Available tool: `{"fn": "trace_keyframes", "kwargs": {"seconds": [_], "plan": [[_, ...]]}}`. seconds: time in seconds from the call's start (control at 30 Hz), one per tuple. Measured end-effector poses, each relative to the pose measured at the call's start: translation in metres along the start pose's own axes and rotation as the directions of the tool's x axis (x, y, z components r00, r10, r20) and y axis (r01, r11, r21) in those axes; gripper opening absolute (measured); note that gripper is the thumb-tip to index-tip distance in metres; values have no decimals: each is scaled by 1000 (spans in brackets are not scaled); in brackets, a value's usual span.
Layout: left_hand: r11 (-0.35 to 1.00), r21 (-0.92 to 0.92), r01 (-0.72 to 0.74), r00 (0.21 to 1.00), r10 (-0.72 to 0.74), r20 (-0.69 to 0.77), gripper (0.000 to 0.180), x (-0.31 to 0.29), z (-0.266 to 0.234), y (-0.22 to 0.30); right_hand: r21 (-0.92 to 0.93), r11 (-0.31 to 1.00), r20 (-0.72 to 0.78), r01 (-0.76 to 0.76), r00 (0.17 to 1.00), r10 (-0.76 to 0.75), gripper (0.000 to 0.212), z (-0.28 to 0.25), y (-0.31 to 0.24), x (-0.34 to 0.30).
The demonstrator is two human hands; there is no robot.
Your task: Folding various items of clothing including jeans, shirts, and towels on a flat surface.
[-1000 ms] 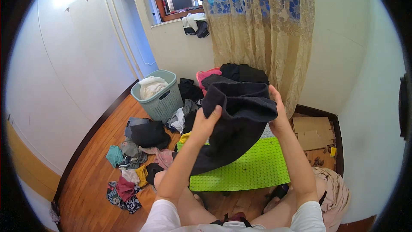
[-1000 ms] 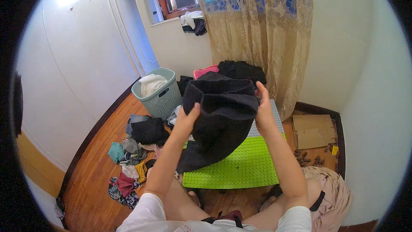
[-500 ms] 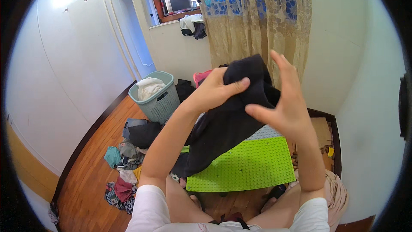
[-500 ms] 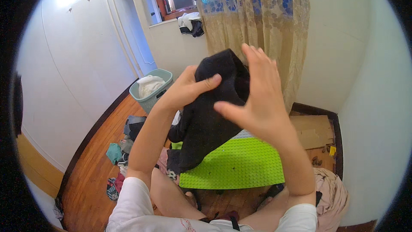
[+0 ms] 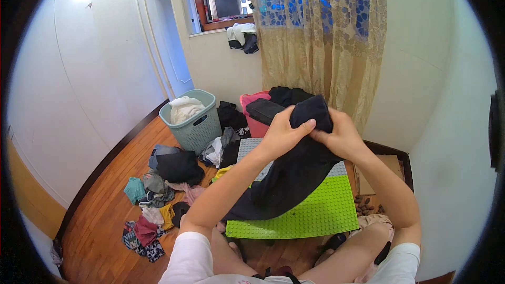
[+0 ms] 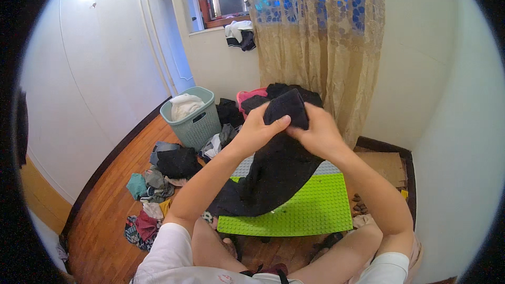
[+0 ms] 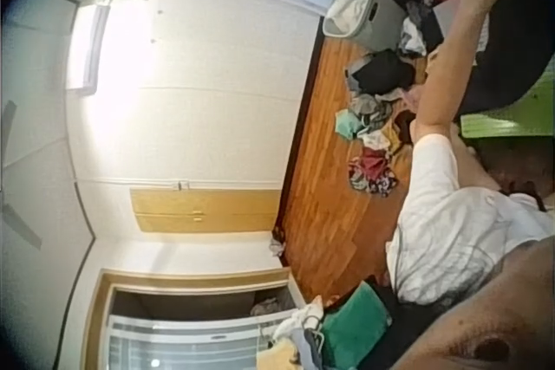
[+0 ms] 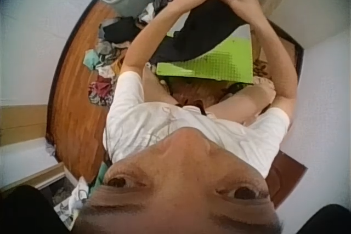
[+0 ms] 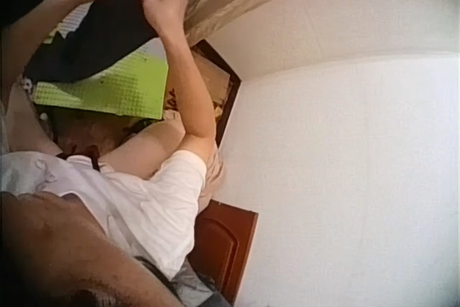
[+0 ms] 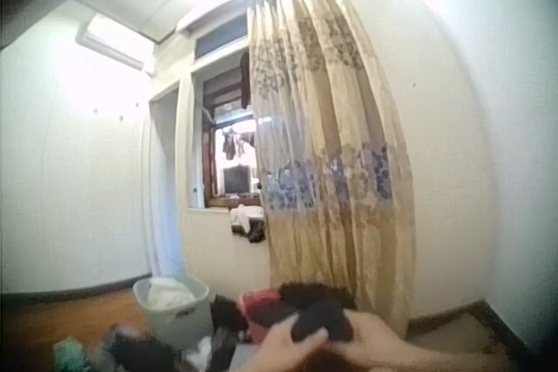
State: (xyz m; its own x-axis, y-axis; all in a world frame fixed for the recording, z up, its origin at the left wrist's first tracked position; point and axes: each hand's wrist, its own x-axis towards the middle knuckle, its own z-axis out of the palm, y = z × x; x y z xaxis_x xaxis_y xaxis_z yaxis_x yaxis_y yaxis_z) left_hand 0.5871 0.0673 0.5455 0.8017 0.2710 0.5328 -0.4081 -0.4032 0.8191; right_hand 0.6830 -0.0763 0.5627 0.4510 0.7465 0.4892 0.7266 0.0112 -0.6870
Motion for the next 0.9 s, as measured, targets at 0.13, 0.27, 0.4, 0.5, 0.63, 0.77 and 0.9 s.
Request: {"fn": "trace_keyframes", "kwargs": {"seconds": [0.13, 0.27, 0.4, 0.5, 0.63, 0.77, 0.9], "plan": [[989, -150, -2, 1000, -1, -14, 43, -11, 4, -13, 27, 996, -277, 84, 958, -73, 25, -27, 16, 13], [987, 88, 131, 982, -141, 126, 40, -28, -19, -54, -73, 980, -450, 185, 870, -198, 21, -63, -1, 26], [949, 177, 260, 954, -281, 107, 29, -48, -57, -89, -194, 954, -554, 229, 777, -299, 24, -105, 3, 29], [915, 308, 260, 955, -291, 58, 23, -64, -85, -142, -283, 953, -572, 104, 779, -255, 24, -140, 13, 26], [938, 255, 236, 971, -236, -32, 24, -73, -73, -136, -137, 986, -600, 96, 784, -160, 23, -131, 16, 27], [963, 246, 114, 993, -120, 9, 32, -66, -23, -117, -219, 972, -579, 87, 791, -201, 23, -117, 3, 29], [912, 404, -72, 996, 86, -18, 38, -57, 13, -100, -199, 978, -556, 62, 815, -165, 23, -116, 3, 31]]}}
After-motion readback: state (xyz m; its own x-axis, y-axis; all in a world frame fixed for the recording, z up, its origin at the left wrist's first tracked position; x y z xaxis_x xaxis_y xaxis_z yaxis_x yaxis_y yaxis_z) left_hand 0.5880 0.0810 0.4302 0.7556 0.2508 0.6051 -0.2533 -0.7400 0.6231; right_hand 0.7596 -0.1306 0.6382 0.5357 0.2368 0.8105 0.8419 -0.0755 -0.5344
